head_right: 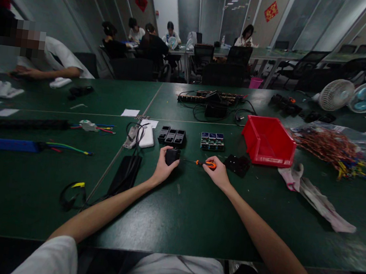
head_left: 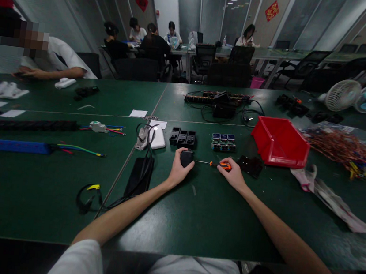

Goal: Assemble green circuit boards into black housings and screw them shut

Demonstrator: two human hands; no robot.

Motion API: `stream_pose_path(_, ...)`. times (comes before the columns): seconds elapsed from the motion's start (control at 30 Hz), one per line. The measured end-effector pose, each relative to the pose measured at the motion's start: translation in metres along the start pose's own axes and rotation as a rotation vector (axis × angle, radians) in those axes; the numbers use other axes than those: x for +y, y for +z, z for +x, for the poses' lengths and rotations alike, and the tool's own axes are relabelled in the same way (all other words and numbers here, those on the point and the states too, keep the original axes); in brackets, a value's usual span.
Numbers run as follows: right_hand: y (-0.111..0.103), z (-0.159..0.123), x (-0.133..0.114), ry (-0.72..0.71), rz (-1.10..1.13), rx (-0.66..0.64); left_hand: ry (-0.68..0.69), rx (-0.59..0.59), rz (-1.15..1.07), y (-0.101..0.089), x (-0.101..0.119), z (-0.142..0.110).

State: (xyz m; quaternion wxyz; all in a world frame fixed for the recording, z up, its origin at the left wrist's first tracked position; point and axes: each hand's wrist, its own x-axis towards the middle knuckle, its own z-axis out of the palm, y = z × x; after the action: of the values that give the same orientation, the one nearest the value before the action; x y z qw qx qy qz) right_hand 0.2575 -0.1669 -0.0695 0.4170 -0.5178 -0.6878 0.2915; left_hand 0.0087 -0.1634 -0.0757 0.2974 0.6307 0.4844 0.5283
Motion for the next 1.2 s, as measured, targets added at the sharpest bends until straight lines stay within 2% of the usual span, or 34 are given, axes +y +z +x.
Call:
stream_pose_path(0.67,0.002,-0.002,-0.003,-0.128,-0.169,-0.154,0.061,-0.013,0.015,-0.001,0.007,-0.001)
stream_pose_path(0.9,0.005,-0.002,0.0,-0.157,-0.229,-0.166,0.156,-0.052,-0.054,0.0,0.01,-0.001)
stream_pose_path(1.2,0.006,-0.002,0.005,-0.172,-0.246,-0.167,0.179,-0.12,-0.138,0.002,0.013,-0.005)
